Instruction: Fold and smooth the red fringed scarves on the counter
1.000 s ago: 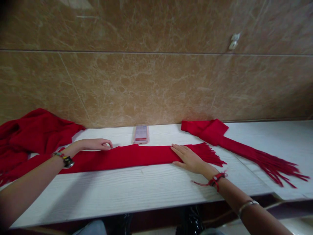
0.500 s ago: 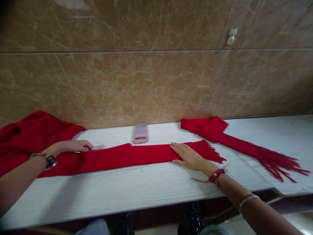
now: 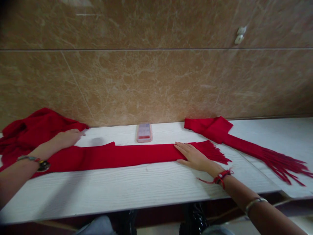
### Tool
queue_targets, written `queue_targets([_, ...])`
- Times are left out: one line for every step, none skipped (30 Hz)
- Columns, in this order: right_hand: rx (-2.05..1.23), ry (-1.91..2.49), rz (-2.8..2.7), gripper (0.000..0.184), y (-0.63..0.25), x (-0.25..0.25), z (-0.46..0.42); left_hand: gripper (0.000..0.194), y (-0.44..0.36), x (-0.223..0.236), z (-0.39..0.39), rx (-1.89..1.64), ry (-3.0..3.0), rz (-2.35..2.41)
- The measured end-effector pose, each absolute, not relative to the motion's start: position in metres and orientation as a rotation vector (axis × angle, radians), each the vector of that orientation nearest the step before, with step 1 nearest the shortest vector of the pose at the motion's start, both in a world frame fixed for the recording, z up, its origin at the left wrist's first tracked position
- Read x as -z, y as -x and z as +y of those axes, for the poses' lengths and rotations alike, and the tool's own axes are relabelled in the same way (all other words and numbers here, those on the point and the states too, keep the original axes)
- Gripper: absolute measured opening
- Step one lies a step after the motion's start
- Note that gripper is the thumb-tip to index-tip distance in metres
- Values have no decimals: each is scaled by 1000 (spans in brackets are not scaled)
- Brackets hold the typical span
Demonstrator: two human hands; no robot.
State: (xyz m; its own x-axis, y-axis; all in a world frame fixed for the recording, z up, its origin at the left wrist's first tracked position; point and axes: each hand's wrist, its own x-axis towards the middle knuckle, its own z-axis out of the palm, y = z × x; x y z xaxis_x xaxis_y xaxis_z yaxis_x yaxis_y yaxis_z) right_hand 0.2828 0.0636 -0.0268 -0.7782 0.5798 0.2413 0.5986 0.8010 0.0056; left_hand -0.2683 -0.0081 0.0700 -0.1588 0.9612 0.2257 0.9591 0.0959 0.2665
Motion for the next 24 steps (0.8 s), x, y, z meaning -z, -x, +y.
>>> queue_targets([121, 913, -2758, 61, -283, 28, 64, 22, 252, -63, -4, -509, -2077, 2277])
queue_targets([121, 906, -2756, 61, -283, 28, 64, 29, 234, -56, 1, -436, -2150, 2189])
queue_targets([120, 898, -2755, 61, -283, 29, 65, 38, 216, -50, 5, -281, -2265, 2066])
queue_targets([118, 892, -2754, 60, -283, 29, 65, 42, 200, -45, 9, -152, -2318, 1966])
queue_targets([116, 889, -2754, 60, -283, 30, 65, 43, 188, -42, 12, -57, -2331, 1911])
queue_targets([116, 888, -2756, 60, -283, 30, 65, 43, 180, -40, 14, 25, -2312, 1918])
queue_targets([116, 891, -2759, 60, -284, 30, 65, 42, 177, -39, 15, 75, -2270, 1946])
queue_targets([117, 895, -2762, 60, -284, 30, 65, 42, 178, -39, 16, 106, -2225, 1975])
queue_targets([117, 897, -2766, 61, -284, 30, 65, 41, 184, -40, 15, 137, -2191, 1995])
queue_targets([118, 895, -2770, 61, -284, 30, 66, 39, 193, -41, 14, 174, -2173, 1999])
queue_targets([118, 892, -2773, 61, -284, 30, 66, 35, 203, -43, 12, 218, -2171, 1988])
queue_targets([119, 889, -2773, 61, -284, 30, 66, 31, 213, -45, 10, 270, -2176, 1973])
queue_targets([119, 887, -2771, 61, -285, 31, 67, 27, 222, -47, 9, 325, -2178, 1968])
queue_targets([118, 885, -2768, 61, -285, 31, 67, 24, 229, -49, 7, 375, -2170, 1975])
queue_targets([116, 885, -2765, 61, -285, 32, 67, 22, 233, -50, 6, 411, -2156, 1986])
queue_targets([113, 886, -2765, 61, -285, 32, 67, 21, 234, -52, 6, 434, -2146, 1990])
queue_targets([109, 887, -2766, 61, -285, 32, 67, 21, 232, -54, 6, 451, -2143, 1992])
queue_targets([104, 890, -2768, 61, -285, 32, 67, 22, 226, -56, 7, 463, -2146, 2001])
queue_targets([99, 895, -2769, 61, -285, 32, 66, 25, 217, -57, 8, 451, -2167, 2011])
queue_targets([92, 902, -2770, 62, -284, 31, 66, 27, 206, -59, 8, 403, -2208, 2008])
queue_targets([81, 908, -2770, 62, -284, 30, 66, 30, 193, -61, 8, 324, -2262, 1977])
queue_targets([66, 914, -2771, 63, -284, 28, 66, 32, 180, -62, 8, 230, -2316, 1917])
queue_targets([43, 920, -2774, 65, -283, 26, 66, 34, 168, -64, 6, 140, -2355, 1817])
queue_targets([14, 928, -2780, 67, -283, 24, 66, 36, 157, -65, 5, 99, -2361, 1707])
